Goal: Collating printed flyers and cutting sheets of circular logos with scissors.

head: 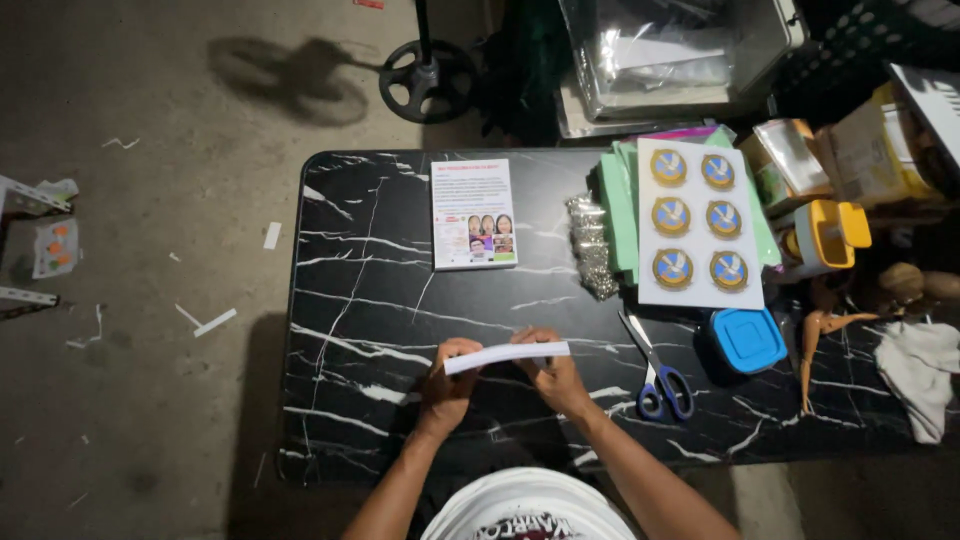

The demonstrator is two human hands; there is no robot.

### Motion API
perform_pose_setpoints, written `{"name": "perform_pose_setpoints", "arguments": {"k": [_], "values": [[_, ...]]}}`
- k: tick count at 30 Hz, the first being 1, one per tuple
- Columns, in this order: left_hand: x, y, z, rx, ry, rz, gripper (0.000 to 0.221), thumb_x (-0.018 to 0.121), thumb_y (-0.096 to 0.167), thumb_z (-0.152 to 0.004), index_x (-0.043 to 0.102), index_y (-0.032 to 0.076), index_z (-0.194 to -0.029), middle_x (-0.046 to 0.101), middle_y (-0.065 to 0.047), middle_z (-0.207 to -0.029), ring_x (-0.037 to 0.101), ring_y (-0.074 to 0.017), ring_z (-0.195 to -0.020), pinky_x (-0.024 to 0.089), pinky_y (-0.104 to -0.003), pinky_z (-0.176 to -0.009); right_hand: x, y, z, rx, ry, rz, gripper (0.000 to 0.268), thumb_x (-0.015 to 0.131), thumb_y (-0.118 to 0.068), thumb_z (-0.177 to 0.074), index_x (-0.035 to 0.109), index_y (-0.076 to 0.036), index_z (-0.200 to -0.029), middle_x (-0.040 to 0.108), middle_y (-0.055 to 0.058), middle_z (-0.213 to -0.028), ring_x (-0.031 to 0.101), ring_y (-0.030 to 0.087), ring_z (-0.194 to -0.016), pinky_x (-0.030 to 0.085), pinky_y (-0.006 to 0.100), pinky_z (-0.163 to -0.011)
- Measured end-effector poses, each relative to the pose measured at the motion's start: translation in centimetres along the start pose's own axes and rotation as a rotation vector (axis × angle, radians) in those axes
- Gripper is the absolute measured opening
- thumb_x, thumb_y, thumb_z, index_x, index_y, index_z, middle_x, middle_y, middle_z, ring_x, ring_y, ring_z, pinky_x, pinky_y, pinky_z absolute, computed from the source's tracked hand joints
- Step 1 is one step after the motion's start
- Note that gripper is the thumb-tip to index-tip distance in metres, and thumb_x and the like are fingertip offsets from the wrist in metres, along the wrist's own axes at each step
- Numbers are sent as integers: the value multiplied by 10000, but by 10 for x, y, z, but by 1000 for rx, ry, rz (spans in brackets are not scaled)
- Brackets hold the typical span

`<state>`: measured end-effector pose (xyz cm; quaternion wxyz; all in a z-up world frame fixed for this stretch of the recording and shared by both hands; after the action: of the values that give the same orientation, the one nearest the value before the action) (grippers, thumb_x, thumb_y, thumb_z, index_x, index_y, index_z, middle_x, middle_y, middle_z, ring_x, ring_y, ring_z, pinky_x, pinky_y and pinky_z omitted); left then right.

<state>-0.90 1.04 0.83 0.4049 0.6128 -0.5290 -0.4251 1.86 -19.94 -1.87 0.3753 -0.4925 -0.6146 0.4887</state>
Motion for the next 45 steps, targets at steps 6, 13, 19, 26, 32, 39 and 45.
{"name": "perform_pose_setpoints", "arguments": {"k": [6,13,19,26,32,39,45], "values": [[-2,-34,8,-324,54,-325,267,691,231,-913,648,66,-1119,755,-97,-923,745,-206,-863,586,-342,-740,-14,17,-4,3,-111,239,201,647,66,-940,630,-51,-1103,691,107,-1075,671,207,-1050,526,319,-953],[-47,-39,-24,-587,38,-69,301,780,225,-873,730,-2,-1065,809,-106,-973,762,-181,-864,588,-332,-778,14,-26,-51,692,-174,145,387,739,-100,-919,618,-42,-1282,715,111,-1050,593,188,-895,533,337,-816],[-83,-30,-39,-680,81,101,308,694,197,-949,604,-38,-1127,756,-155,-1054,693,-167,-916,566,-331,-801,46,-32,-91,620,-272,-173,436,758,-131,-884,597,-19,-1274,735,6,-1099,677,92,-976,565,257,-861],[-121,-58,-64,-628,160,300,298,636,141,-953,557,9,-1208,718,-115,-1159,676,-154,-1009,544,-315,-890,74,2,-124,851,-343,-84,390,754,-214,-896,627,-32,-1217,668,65,-888,601,136,-703,507,307,-586],[-185,-115,-144,-620,123,76,283,663,114,-947,579,5,-1194,729,-133,-1110,670,-173,-952,557,-337,-830,55,35,-101,755,-225,1,332,682,-263,-955,592,-64,-1204,708,38,-974,649,106,-819,537,272,-701],[-214,-189,-236,-591,5,60,258,637,118,-973,585,-7,-1193,718,-129,-1112,680,-173,-955,560,-322,-829,23,61,-47,858,35,-93,266,645,-194,-973,608,-26,-1176,683,28,-927,638,129,-824,524,284,-727],[-203,-198,-264,-677,-40,101,251,614,117,-993,576,-33,-1190,708,-151,-1106,694,-191,-939,575,-337,-800,29,54,-49,836,-2,100,265,672,-127,-957,632,-33,-1202,647,6,-891,615,93,-820,521,260,-748]]}}
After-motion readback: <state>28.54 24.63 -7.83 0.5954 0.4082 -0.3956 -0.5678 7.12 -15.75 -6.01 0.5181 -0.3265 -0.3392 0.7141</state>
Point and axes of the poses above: each hand's wrist, its own z-axis away from the middle knuckle, its own x-axis out of the palm, y = z × x, the point moved 2 cm from there along -z, towards the middle knuckle
